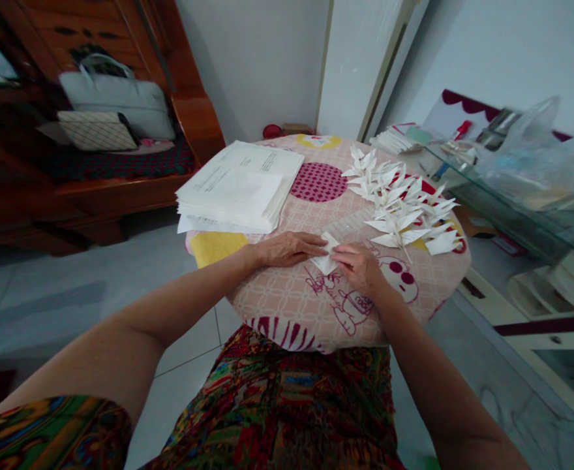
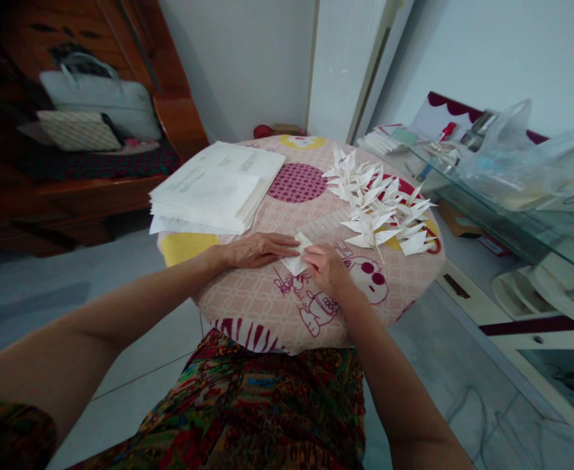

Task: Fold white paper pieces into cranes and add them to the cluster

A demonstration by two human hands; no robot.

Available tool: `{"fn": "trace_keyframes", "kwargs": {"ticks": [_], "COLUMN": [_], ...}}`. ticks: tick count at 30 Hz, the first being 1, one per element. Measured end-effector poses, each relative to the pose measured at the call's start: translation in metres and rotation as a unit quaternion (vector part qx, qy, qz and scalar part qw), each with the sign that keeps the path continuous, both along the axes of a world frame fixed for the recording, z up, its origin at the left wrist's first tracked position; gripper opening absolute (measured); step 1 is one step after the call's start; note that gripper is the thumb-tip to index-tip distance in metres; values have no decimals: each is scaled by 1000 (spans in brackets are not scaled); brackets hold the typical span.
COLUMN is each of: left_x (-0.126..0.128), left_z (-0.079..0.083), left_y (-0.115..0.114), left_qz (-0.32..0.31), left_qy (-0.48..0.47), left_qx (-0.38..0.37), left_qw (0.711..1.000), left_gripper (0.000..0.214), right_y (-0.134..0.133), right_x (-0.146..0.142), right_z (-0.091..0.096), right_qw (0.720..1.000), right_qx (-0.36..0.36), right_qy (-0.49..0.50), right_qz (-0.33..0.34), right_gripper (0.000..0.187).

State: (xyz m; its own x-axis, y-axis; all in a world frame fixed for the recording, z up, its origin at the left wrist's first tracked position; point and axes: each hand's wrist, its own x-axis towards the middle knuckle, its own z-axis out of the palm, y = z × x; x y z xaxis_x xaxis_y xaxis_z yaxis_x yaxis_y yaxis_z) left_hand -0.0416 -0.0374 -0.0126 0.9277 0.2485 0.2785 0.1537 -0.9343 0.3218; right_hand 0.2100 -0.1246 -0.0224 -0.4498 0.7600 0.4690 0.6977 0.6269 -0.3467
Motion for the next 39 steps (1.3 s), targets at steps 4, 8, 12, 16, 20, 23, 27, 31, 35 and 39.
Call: {"fn": "trace_keyframes", "kwargs": {"ticks": [4,8,12,16,20,23,27,31,35,39], "left_x": [0,0,1,1,1,1,2,3,6,5], "left_z": [0,2,4,6,6,6,9,11,9,5], "left_y": [-1,-3,-3,-4,-4,-4,-7,-12,-17,-18], "left_qz": [-3,-8,-6,-4,-15,-18,-19,-31,-46,-29], "left_qy": [-11,-10,7,15,9,3,26,27,6,-7], "left_qx": [-2,2,-8,-13,-12,-17,-5,13,14,-1], "left_qw": [1000,1000,1000,1000,1000,1000,999,999,999,1000], "left_gripper": [39,41,43,44,41,41,41,38,36,36], "right_y": [-7,-12,-15,-16,-15,-15,-16,-19,-18,-16], "right_x": [-1,-2,-2,-2,-2,-2,-4,-5,-5,-4], "right_z": [-4,-5,-3,-1,-1,-1,1,4,5,3], "right_qw": [1000,1000,1000,999,999,999,998,998,997,998], "right_qx": [7,-8,-19,-32,-34,-29,-18,-10,-19,-21], "right_qy": [15,4,-5,-7,-10,-23,-43,-56,-60,-33], "right_qz": [19,14,22,17,10,15,31,37,41,47], "right_gripper": [27,26,26,29,32,31,28,28,28,27]}}
